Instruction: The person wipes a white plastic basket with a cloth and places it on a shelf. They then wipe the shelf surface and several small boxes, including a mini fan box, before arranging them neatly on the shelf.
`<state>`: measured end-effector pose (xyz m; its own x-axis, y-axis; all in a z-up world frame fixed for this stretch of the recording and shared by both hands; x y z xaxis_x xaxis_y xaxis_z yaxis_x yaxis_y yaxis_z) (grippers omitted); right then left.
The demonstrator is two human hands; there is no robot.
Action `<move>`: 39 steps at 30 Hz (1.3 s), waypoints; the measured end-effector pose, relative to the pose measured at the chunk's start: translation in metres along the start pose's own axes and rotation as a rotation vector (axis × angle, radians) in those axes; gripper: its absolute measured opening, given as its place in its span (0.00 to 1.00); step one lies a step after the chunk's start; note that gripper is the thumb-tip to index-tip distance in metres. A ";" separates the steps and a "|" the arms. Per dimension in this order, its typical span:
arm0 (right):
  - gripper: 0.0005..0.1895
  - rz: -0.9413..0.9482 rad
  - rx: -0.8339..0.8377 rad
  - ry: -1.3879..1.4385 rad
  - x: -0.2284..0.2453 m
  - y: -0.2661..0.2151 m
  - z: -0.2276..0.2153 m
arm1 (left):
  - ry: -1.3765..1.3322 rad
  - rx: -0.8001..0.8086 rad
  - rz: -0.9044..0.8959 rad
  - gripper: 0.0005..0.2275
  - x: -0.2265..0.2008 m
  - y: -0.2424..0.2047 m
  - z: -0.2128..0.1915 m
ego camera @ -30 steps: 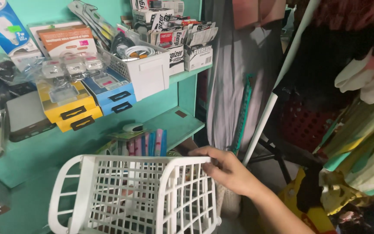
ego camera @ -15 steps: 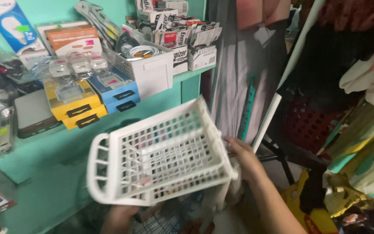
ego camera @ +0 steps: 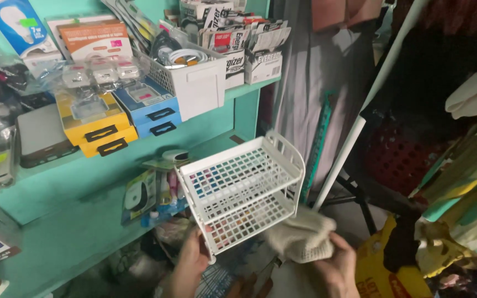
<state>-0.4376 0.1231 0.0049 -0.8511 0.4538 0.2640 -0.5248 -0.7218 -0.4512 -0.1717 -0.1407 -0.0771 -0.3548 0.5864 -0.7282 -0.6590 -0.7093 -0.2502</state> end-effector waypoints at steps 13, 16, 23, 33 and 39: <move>0.20 -0.466 0.752 -1.305 -0.111 0.032 0.081 | 0.109 -0.155 0.253 0.27 -0.028 -0.039 0.096; 0.22 -0.748 1.054 -1.642 -0.136 0.025 0.116 | 0.116 -0.094 0.319 0.35 -0.049 -0.067 0.129; 0.25 -1.541 1.135 -1.876 -0.155 0.041 0.112 | 0.220 -0.043 0.448 0.39 -0.070 -0.091 0.140; 0.25 -1.276 1.272 -1.876 -0.160 0.063 0.100 | 0.330 0.071 0.350 0.43 -0.090 -0.080 0.136; 0.25 -0.913 1.234 -1.735 -0.154 -0.017 0.138 | -0.032 0.160 0.204 0.31 -0.043 0.001 0.042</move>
<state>-0.2998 -0.0070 0.0894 0.6725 0.4974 0.5480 0.1730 -0.8256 0.5371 -0.1845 -0.1503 -0.0192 -0.5104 0.4514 -0.7320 -0.6672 -0.7448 0.0059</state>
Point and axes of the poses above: each hand's wrist, its own y-axis towards the middle knuckle, its own z-axis out of the palm, x = y × z, the point moved 4 cm from there along y, towards the middle knuckle, and after that the axes turned 12 degrees about y, right-handed, at the moved point
